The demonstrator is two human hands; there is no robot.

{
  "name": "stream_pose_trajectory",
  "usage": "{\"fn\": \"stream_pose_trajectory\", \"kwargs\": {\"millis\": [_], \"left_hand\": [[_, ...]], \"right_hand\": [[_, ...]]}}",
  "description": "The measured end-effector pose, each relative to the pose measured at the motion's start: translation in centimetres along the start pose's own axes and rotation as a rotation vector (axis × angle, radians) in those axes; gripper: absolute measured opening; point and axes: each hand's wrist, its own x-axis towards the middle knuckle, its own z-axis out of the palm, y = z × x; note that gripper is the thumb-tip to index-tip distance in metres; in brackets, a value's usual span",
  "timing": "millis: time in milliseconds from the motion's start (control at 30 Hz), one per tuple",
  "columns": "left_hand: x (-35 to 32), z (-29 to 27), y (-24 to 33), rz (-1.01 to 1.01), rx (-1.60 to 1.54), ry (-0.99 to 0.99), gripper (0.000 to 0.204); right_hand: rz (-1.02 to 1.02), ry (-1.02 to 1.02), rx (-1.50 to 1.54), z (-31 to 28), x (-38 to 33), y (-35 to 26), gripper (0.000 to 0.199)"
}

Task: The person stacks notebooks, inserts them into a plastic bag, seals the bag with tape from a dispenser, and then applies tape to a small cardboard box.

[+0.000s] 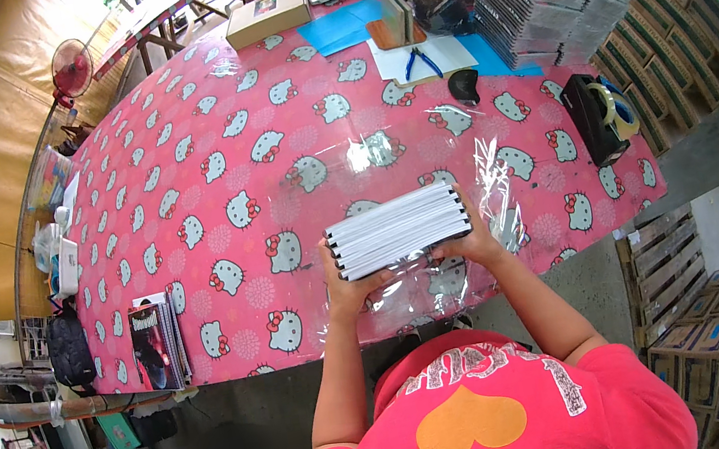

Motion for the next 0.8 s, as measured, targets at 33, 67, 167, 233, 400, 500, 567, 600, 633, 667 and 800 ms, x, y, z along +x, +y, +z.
{"fn": "stream_pose_trajectory", "kwargs": {"millis": [33, 67, 167, 233, 400, 500, 567, 600, 633, 667, 800], "left_hand": [[-0.1, -1.0, -1.7, 0.021, 0.175, -0.02, 0.089], [0.0, -1.4, -2.5, 0.041, 0.348, -0.051, 0.088], [-0.4, -2.0, -3.4, -0.008, 0.429, -0.041, 0.079], [-0.6, -1.2, -3.1, 0.022, 0.442, -0.093, 0.078], [2.7, 2.5, 3.1, 0.014, 0.085, 0.105, 0.059], [5.6, 1.2, 2.0, -0.284, -0.111, 0.08, 0.052], [6.9, 0.9, 1.7, -0.508, -0.216, 0.081, 0.05], [7.5, 1.2, 1.7, -0.62, -0.242, 0.073, 0.049], [7.8, 1.4, 1.5, -0.732, -0.265, 0.071, 0.048], [8.1, 1.4, 0.8, -0.69, -0.046, 0.122, 0.052], [8.6, 1.0, -0.3, -0.676, 0.195, 0.16, 0.056]], "right_hand": [[-0.022, -0.03, -0.043, 0.0, -0.2, -0.3, 0.096], [-0.048, -0.051, -0.029, -0.2, -0.1, 1.1, 0.095], [0.156, -0.098, -0.106, -1.1, -0.8, 2.5, 0.092], [0.157, -0.111, -0.213, -1.2, -0.8, 2.9, 0.089], [0.111, -0.001, -0.299, -1.1, 1.7, -0.1, 0.071], [0.119, 0.084, -0.2, -5.8, 3.6, 1.7, 0.068], [0.162, 0.458, -0.898, -9.8, 4.0, 1.7, 0.062], [0.181, 0.638, -1.324, -11.9, 3.5, 2.9, 0.057], [0.275, 0.572, -1.278, -12.9, 3.2, 3.6, 0.052], [0.361, 0.502, -1.226, -13.6, 3.2, 4.0, 0.047], [0.332, 0.496, -0.978, -13.4, 4.1, 4.0, 0.03]]}}
